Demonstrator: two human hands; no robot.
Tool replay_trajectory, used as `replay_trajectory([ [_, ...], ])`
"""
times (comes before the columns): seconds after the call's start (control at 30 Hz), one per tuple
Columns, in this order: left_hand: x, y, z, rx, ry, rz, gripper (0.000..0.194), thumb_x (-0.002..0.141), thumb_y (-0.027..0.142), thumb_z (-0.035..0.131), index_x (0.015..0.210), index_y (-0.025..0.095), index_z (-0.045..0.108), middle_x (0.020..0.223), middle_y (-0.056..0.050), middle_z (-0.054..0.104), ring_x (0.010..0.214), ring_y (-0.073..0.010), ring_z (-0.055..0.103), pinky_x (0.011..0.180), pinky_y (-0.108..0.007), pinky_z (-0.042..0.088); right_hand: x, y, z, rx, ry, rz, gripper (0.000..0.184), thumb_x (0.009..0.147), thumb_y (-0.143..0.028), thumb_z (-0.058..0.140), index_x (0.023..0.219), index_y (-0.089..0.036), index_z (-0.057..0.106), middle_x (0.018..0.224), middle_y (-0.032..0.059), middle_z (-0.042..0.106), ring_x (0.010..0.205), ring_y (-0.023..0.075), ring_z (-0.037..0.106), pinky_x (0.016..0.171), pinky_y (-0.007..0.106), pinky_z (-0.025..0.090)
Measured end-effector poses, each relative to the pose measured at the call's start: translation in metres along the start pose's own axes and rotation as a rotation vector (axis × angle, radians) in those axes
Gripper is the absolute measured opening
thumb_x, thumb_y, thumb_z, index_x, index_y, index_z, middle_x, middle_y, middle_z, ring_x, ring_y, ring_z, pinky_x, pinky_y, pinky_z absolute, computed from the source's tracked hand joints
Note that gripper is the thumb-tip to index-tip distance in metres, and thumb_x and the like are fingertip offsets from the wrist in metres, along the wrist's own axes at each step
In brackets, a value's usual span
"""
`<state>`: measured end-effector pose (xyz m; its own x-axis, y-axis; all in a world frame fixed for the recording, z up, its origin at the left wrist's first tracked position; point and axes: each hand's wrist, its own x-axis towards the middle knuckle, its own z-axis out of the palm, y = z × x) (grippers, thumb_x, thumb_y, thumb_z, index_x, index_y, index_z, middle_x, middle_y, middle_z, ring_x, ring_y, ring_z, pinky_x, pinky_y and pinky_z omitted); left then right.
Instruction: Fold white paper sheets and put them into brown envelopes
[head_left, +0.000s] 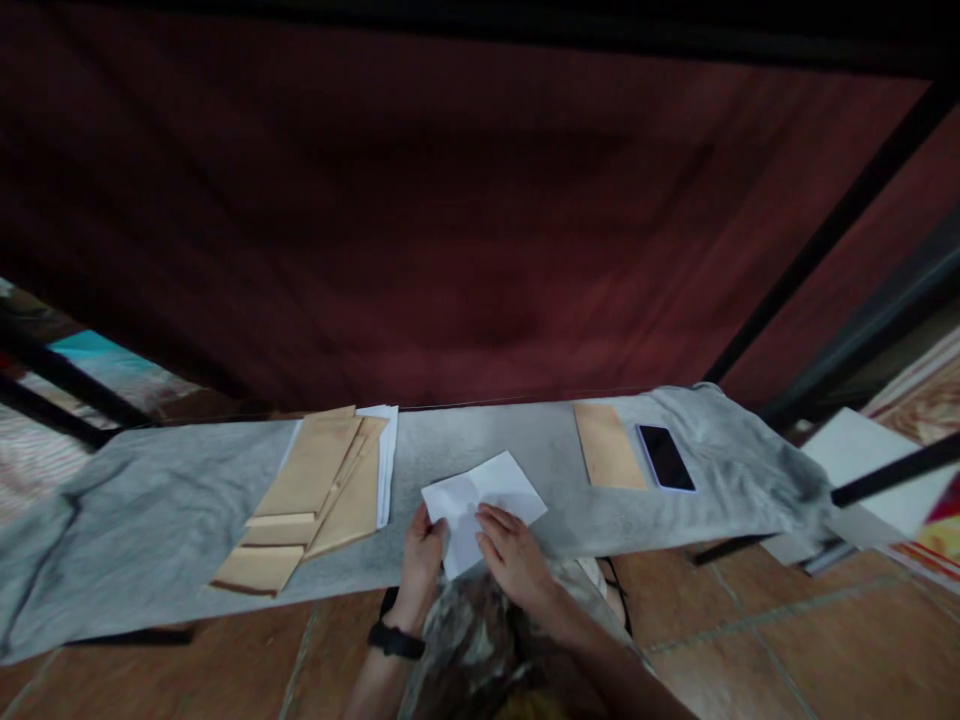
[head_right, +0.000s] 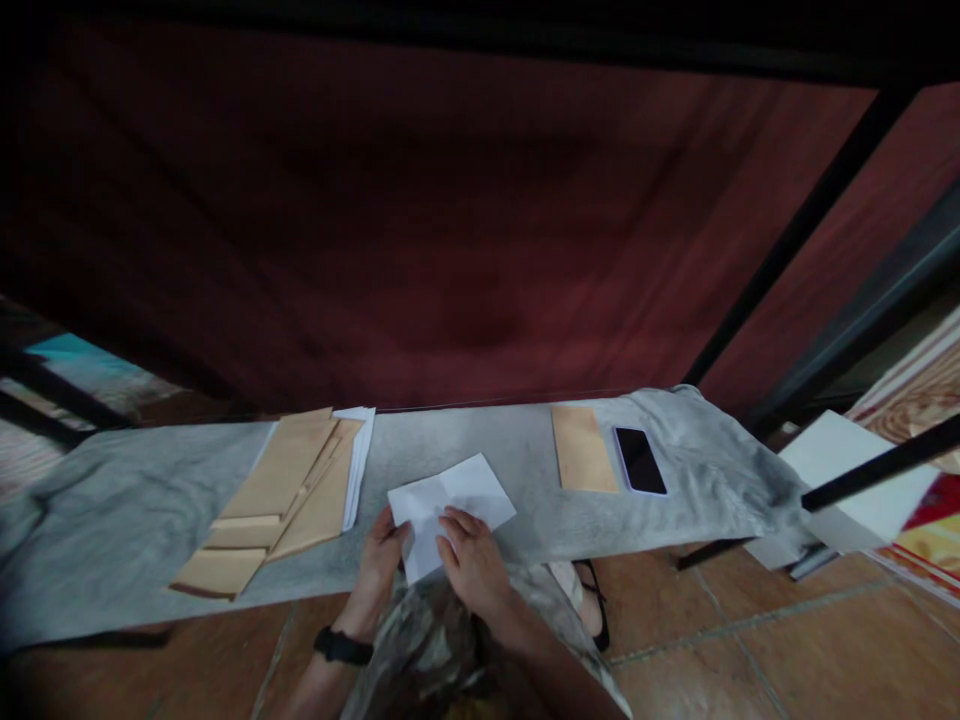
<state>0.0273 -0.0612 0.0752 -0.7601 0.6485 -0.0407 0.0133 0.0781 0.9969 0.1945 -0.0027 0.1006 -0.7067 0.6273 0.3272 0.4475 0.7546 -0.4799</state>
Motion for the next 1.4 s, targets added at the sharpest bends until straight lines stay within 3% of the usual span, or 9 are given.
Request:
replay_trajectory([
  [0.23,0.035,0.012,-0.003,0.271,0.011,0.068,0.056,0.075,0.020,0.054,0.130,0.012,0.060,0.106,-0.013,0.074,0.097,-0.0295,0.070,0.094,-0.048,0.053,0.014,0.053,0.021,-0.296,-0.056,0.167,0.046,0.102,-0.032,0.043,0.146,-0.019,0.051,0.157,0.0096,0.044,0.145,0.0252,0.040,0.119,0.047,0.031],
  [0.37,0.020,0.009,0.013,0.779,0.092,0.356,0.053,0.091,0.023,0.043,0.142,0.011,0.052,0.146,-0.022,0.053,0.133,-0.0346,0.052,0.111,-0.055,0.040,0.007,0.061,0.032,-0.352,-0.021,0.155,0.049,0.103,-0.033,0.042,0.150,-0.021,0.046,0.160,0.0101,0.040,0.147,0.0252,0.037,0.119,0.047,0.028],
  [0.5,-0.002,-0.007,0.044,1.101,-0.159,0.571,0.053,0.100,0.035,0.039,0.145,0.011,0.051,0.155,-0.020,0.045,0.145,-0.0343,0.040,0.116,-0.055,0.035,0.004,0.061,0.039,-0.376,0.019,0.134,0.048,0.103,-0.030,0.041,0.150,-0.021,0.047,0.159,0.0115,0.041,0.147,0.0259,0.037,0.118,0.049,0.030],
  [0.57,-0.009,-0.016,0.052,1.184,-0.195,0.600,0.056,0.101,0.042,0.038,0.147,0.012,0.050,0.156,-0.020,0.044,0.146,-0.0347,0.038,0.117,-0.057,0.033,0.002,0.062,0.039,-0.387,0.041,0.128,0.048,0.103,-0.029,0.042,0.150,-0.022,0.047,0.159,0.0114,0.041,0.146,0.0261,0.039,0.117,0.049,0.031],
  [0.63,-0.011,-0.021,0.048,1.230,-0.204,0.640,0.058,0.102,0.045,0.037,0.148,0.013,0.047,0.157,-0.018,0.042,0.148,-0.0326,0.036,0.118,-0.055,0.032,-0.001,0.065,0.038,-0.399,0.061,0.127,0.049,0.102,-0.029,0.044,0.150,-0.022,0.046,0.159,0.0118,0.041,0.145,0.0267,0.040,0.117,0.050,0.032],
  [0.87,-0.006,-0.022,0.007,1.302,-0.216,0.712,0.065,0.100,0.056,0.039,0.151,0.017,0.044,0.159,-0.014,0.041,0.148,-0.0282,0.037,0.121,-0.050,0.030,-0.002,0.064,0.034,-0.417,0.110,0.194,0.049,0.102,-0.031,0.044,0.147,-0.012,0.050,0.155,0.0171,0.046,0.142,0.0305,0.044,0.119,0.053,0.028],
  [1.03,-0.006,-0.018,0.003,1.329,-0.282,0.733,0.074,0.096,0.065,0.041,0.154,0.019,0.040,0.158,-0.015,0.041,0.149,-0.0305,0.034,0.121,-0.053,0.027,0.034,0.049,0.044,-0.293,0.007,0.089,0.048,0.105,-0.036,0.037,0.148,-0.018,0.049,0.157,0.0094,0.044,0.143,0.0260,0.042,0.120,0.046,0.029],
  [1.17,-0.005,-0.016,0.000,1.316,-0.336,0.753,0.079,0.092,0.071,0.043,0.155,0.023,0.039,0.159,-0.015,0.040,0.149,-0.0320,0.032,0.119,-0.053,0.028,0.059,0.047,0.051,-0.253,-0.091,0.069,0.047,0.106,-0.040,0.036,0.147,-0.022,0.051,0.158,0.0071,0.042,0.144,0.0265,0.042,0.120,0.047,0.028],
  [1.4,-0.001,-0.016,-0.006,1.306,-0.328,0.755,0.078,0.092,0.072,0.043,0.153,0.022,0.041,0.160,-0.014,0.039,0.148,-0.0300,0.035,0.118,-0.050,0.031,0.057,0.072,0.045,-0.353,-0.063,0.129,0.051,0.105,-0.039,0.037,0.152,-0.021,0.044,0.161,0.0101,0.037,0.146,0.0263,0.039,0.120,0.047,0.026],
])
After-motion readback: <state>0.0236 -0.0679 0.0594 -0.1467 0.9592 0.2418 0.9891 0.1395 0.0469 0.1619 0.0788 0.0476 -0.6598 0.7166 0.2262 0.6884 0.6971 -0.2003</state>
